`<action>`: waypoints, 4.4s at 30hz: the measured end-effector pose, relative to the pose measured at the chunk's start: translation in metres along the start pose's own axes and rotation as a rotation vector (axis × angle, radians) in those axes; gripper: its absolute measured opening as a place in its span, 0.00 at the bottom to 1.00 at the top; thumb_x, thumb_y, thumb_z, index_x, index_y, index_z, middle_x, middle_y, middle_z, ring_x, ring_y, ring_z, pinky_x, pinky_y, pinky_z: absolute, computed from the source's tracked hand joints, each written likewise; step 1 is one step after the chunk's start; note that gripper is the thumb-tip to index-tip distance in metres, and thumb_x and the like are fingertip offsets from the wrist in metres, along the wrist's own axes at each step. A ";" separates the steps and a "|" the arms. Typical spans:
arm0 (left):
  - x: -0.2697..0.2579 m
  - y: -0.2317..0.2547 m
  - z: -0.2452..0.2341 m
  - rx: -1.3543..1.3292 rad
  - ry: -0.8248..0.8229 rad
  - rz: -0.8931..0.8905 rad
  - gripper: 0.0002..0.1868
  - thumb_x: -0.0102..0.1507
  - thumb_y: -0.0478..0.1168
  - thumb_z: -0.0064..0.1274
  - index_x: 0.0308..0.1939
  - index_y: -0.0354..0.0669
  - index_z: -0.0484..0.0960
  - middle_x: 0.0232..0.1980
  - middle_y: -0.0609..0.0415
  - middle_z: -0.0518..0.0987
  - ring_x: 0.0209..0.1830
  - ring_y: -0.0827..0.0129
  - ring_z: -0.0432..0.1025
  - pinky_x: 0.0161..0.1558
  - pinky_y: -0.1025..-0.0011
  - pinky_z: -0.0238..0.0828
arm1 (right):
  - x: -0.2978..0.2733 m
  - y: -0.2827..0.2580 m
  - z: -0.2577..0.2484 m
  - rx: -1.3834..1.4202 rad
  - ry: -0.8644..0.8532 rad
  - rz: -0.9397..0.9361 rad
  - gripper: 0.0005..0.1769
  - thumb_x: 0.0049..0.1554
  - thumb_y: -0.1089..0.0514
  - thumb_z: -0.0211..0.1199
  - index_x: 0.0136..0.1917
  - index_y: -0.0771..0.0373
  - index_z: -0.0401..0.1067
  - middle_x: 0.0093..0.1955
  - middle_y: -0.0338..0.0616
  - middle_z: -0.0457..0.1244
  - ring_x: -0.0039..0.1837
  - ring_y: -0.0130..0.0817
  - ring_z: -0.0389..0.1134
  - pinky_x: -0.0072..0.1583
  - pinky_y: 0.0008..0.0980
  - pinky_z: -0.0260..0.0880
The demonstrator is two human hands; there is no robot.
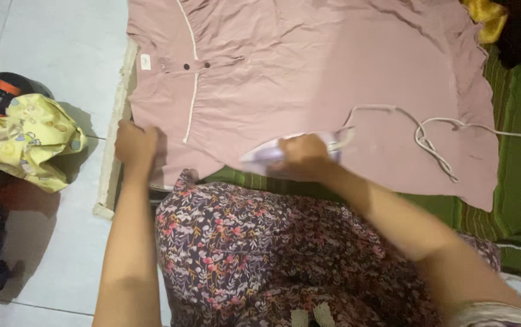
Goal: The person irons a pink long-sleeved garment laid out on a green mat. They use a white electric iron to smooth the fabric, repeatedly moving the iron across the body and sleeves while adjusting the garment with their left hand.
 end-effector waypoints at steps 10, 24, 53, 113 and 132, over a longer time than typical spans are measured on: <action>0.002 -0.010 0.006 0.121 0.008 0.052 0.14 0.74 0.50 0.48 0.48 0.43 0.77 0.32 0.39 0.82 0.31 0.40 0.77 0.33 0.47 0.71 | 0.113 0.013 -0.024 0.206 0.024 0.365 0.23 0.54 0.41 0.70 0.43 0.65 0.77 0.30 0.45 0.67 0.31 0.36 0.68 0.35 0.38 0.70; 0.009 -0.009 0.011 0.093 0.074 0.022 0.11 0.72 0.48 0.49 0.44 0.45 0.77 0.29 0.41 0.82 0.29 0.42 0.78 0.30 0.47 0.71 | 0.154 -0.031 -0.020 0.259 0.179 0.312 0.24 0.52 0.39 0.70 0.41 0.64 0.77 0.33 0.55 0.68 0.37 0.48 0.72 0.44 0.46 0.72; 0.065 0.008 0.033 -0.077 -0.003 -0.193 0.16 0.69 0.52 0.49 0.43 0.41 0.77 0.33 0.38 0.82 0.36 0.38 0.77 0.36 0.43 0.71 | 0.268 -0.087 -0.006 0.254 0.262 0.348 0.26 0.48 0.39 0.71 0.43 0.66 0.77 0.36 0.56 0.70 0.41 0.51 0.74 0.44 0.47 0.74; -0.044 -0.025 -0.020 -0.095 0.007 -0.041 0.15 0.71 0.42 0.49 0.60 0.44 0.70 0.31 0.40 0.81 0.32 0.42 0.77 0.35 0.49 0.70 | 0.118 -0.069 -0.031 0.287 -0.155 -0.013 0.27 0.52 0.38 0.67 0.43 0.66 0.76 0.36 0.56 0.70 0.40 0.50 0.72 0.47 0.49 0.71; -0.087 -0.039 -0.030 0.146 -0.041 0.034 0.15 0.72 0.48 0.47 0.59 0.47 0.68 0.23 0.42 0.79 0.24 0.42 0.76 0.27 0.48 0.68 | 0.053 -0.046 -0.006 0.315 -0.347 0.173 0.28 0.52 0.38 0.67 0.45 0.68 0.73 0.31 0.54 0.69 0.36 0.46 0.72 0.40 0.48 0.74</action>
Point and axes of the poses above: each hand's wrist, its own x-axis towards the middle knuckle, its own z-axis out of the palm, y = z × x, the point moved 2 cm from there along x, towards the middle knuckle
